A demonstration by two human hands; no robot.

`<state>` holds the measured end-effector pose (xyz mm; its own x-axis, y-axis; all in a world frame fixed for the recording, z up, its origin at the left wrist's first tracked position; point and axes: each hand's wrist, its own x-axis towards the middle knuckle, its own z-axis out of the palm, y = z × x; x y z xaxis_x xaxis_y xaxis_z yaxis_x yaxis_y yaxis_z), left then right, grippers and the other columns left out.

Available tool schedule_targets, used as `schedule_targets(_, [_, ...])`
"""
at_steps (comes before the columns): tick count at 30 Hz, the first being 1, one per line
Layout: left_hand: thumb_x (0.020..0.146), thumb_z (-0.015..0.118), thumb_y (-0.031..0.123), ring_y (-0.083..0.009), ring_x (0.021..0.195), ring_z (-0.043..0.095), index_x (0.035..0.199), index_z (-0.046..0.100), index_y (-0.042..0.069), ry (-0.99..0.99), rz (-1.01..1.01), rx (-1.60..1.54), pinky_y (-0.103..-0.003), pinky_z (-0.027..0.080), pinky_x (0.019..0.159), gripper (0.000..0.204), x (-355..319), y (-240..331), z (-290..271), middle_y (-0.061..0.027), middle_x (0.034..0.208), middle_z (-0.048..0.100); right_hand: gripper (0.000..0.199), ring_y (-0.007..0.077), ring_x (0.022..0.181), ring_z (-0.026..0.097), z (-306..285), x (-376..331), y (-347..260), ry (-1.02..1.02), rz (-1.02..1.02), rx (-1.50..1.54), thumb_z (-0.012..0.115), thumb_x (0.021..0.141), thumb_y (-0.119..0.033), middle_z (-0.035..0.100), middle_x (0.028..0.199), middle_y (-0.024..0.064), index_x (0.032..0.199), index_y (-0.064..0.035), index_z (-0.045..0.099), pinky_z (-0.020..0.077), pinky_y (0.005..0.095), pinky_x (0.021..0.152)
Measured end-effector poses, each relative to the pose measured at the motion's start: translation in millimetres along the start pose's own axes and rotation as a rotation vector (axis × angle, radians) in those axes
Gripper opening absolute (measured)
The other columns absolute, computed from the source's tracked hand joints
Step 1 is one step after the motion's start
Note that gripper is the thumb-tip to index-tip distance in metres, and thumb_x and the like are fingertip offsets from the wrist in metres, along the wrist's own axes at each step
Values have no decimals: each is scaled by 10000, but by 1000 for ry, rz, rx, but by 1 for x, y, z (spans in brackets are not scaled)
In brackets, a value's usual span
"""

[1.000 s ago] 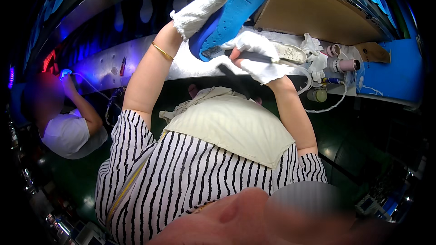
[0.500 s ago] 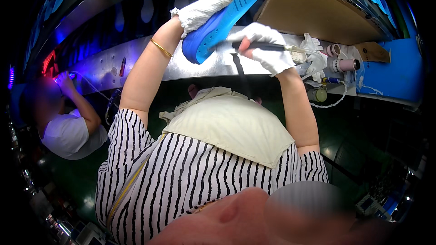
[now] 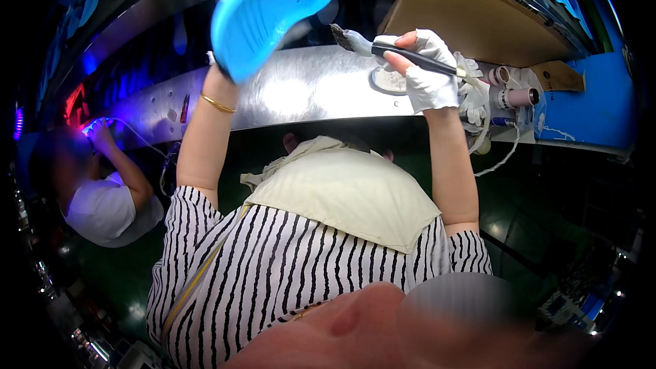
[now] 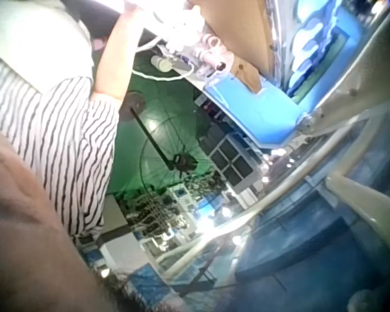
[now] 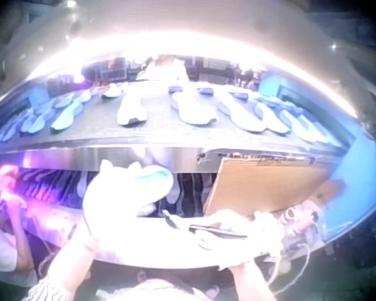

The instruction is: The person applies a liquid substance to the underside of blue shoe insoles using a brush, then places them onto a moving conveyor belt.

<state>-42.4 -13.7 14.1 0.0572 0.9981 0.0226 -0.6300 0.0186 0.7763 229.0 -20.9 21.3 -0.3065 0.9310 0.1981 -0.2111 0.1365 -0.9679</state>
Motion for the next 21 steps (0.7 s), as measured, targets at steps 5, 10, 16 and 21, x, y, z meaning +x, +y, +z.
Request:
schedule_targets(5, [920,513,481,-288,958,651,1222,548,-16,-180,-479,-572,-418,526,897,582,-22,-60,-27,-186,1090,645,203,105,708,625,11,-9,18,111,-38,8,711,777,19,660,849,74,914,-50,578,520,224,652])
schedule_targets(10, [925,523,459,-266,1044,612,1306,471,47,-81,-329,-494,-398,500,940,563,-41,-96,33,-140,1186,600,216,116,653,634,14,9,20,239,-351,-302,741,733,5,655,767,81,867,-29,575,523,236,628])
schedule_targets(16, [827,432,718,-301,1159,516,1387,352,68,6,-259,-452,-438,429,1013,861,-33,-99,49,-167,1282,501,259,96,716,614,27,-11,14,-60,-347,-345,667,750,95,626,838,64,940,-33,547,505,224,675])
schedule_targets(21, [831,393,737,-319,1162,520,1396,336,46,72,-165,-249,-438,410,1029,895,-21,-94,52,-184,1311,489,311,121,757,614,30,-9,28,-85,-413,-336,656,750,107,608,916,75,1009,-26,546,504,243,717])
